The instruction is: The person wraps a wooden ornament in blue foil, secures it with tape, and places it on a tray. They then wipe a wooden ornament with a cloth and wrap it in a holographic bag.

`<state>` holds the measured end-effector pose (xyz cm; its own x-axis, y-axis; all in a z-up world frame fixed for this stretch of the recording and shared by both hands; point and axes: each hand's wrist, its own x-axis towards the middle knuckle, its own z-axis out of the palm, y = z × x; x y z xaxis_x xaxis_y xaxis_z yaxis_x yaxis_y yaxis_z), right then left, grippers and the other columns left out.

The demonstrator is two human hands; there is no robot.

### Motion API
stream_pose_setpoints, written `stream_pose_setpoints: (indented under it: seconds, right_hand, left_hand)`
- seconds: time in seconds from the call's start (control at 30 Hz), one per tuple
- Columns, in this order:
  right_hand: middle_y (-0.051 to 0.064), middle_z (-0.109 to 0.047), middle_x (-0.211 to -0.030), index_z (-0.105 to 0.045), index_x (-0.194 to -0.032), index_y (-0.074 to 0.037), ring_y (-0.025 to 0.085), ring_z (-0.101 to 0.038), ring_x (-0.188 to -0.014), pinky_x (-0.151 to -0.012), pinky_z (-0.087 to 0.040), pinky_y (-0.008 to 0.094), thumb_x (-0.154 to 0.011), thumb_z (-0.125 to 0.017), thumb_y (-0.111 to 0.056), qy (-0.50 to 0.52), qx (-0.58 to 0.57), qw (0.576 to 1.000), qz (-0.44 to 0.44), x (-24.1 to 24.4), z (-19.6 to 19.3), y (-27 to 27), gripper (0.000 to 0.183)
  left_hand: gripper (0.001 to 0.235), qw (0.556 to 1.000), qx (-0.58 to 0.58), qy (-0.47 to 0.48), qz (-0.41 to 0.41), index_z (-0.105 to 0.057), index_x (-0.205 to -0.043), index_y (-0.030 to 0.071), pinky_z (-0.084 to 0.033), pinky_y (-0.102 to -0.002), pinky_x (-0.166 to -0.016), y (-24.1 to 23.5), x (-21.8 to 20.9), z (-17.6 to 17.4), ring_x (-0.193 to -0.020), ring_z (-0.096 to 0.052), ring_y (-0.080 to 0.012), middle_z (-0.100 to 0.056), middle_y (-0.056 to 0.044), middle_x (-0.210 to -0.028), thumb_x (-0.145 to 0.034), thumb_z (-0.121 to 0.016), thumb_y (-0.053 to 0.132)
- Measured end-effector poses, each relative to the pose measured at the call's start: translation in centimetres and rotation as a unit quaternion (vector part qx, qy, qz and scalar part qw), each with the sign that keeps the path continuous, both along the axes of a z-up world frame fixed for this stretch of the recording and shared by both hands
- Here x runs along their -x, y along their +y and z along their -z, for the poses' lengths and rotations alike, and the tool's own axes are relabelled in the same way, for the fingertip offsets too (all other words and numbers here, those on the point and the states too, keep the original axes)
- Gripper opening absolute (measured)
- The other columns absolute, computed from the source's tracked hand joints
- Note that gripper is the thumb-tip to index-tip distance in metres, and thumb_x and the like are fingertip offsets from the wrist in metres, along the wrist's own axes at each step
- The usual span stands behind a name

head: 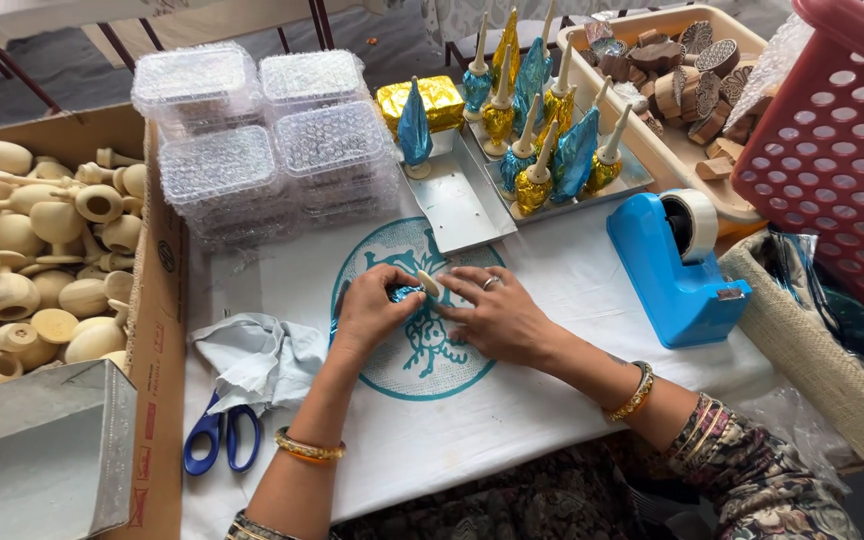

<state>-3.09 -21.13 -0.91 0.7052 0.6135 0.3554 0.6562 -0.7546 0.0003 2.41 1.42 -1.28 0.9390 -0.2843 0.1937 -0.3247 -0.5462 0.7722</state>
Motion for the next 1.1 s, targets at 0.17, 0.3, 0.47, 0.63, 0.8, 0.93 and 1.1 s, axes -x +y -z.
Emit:
stream_pose_setpoints:
  seconds: [0.17,0.3,0.47,0.63,0.8,0.93,1.1]
  right_hand:
    - [0.001,-0.069,-0.129,-0.078,-0.108,-0.020,0.023,-0.056,-0.128,-0.101,-0.046,0.046,-0.091,-0.076,-0.020,-0.001,-0.106,0.994,-0.012,-3.2,-1.3,1.4,0.017]
    - [0.005,-0.068,-0.126,-0.080,-0.105,-0.018,0.027,-0.055,-0.126,-0.095,-0.044,0.048,-0.081,-0.079,-0.018,-0.059,-0.079,0.994,-0.040,-4.5,-2.2,3.4,0.024]
    - [0.007,-0.063,-0.130,-0.076,-0.098,-0.014,0.027,-0.050,-0.132,-0.102,-0.039,0.049,-0.080,-0.077,-0.016,-0.061,0.004,0.998,-0.020,-4.3,-2.6,4.1,0.018]
    - [0.009,-0.055,-0.133,-0.070,-0.108,-0.012,0.027,-0.043,-0.136,-0.110,-0.033,0.051,-0.083,-0.070,-0.015,-0.056,0.074,0.996,0.010,-4.2,-1.8,4.4,0.026]
    - [0.011,-0.052,-0.130,-0.065,-0.121,-0.010,0.029,-0.041,-0.136,-0.113,-0.031,0.051,-0.088,-0.062,-0.011,0.002,0.046,0.999,0.019,-4.9,-0.6,3.5,0.034]
    - [0.009,-0.054,-0.132,-0.066,-0.121,-0.010,0.028,-0.042,-0.137,-0.116,-0.030,0.049,-0.091,-0.060,-0.009,0.033,-0.025,0.999,0.012,-5.3,-0.1,2.6,0.031]
    - [0.006,-0.053,-0.140,-0.067,-0.119,-0.011,0.029,-0.034,-0.145,-0.118,-0.017,0.051,-0.090,-0.066,-0.014,0.076,-0.133,0.988,0.020,-6.2,-0.3,1.8,0.029]
  left_hand:
    - [0.023,1.000,-0.012,-0.011,-0.003,-0.076,-0.096,0.007,-0.061,-0.031,-0.075,-0.1,-0.1,0.0,-0.079,-0.074,-0.0183,-0.075,-0.008,-0.095,-0.079,-0.081,0.022]
    - [0.040,1.000,-0.010,0.002,-0.012,-0.059,-0.106,0.009,-0.065,-0.033,-0.078,-0.3,0.0,0.1,-0.082,-0.077,-0.0212,-0.075,-0.011,-0.094,-0.077,-0.083,0.022]
    - [0.065,0.999,-0.006,0.017,-0.029,-0.039,-0.123,0.016,-0.064,-0.035,-0.082,-0.7,0.4,-0.6,-0.090,-0.075,-0.0252,-0.070,-0.011,-0.101,-0.076,-0.084,0.020]
    - [0.077,0.998,-0.018,-0.046,-0.044,-0.037,-0.131,0.020,-0.062,-0.037,-0.087,-1.0,0.9,-0.9,-0.106,-0.069,-0.0296,-0.055,-0.015,-0.120,-0.072,-0.086,0.016]
    - [0.054,0.996,-0.015,-0.068,-0.057,-0.055,-0.126,0.016,-0.060,-0.040,-0.086,1.3,1.6,-4.5,-0.104,-0.069,-0.0273,-0.065,-0.010,-0.117,-0.080,-0.083,0.019]
    - [0.014,0.980,0.021,-0.168,-0.104,-0.074,-0.113,0.013,-0.055,-0.041,-0.094,6.4,0.1,-4.9,-0.106,-0.072,-0.0241,-0.077,-0.007,-0.113,-0.101,-0.066,0.013]
    - [0.056,0.986,-0.150,0.070,-0.001,-0.064,-0.127,0.016,-0.055,-0.042,-0.095,7.8,-0.4,-4.8,-0.110,-0.069,-0.0249,-0.073,-0.007,-0.118,-0.075,-0.086,0.017]
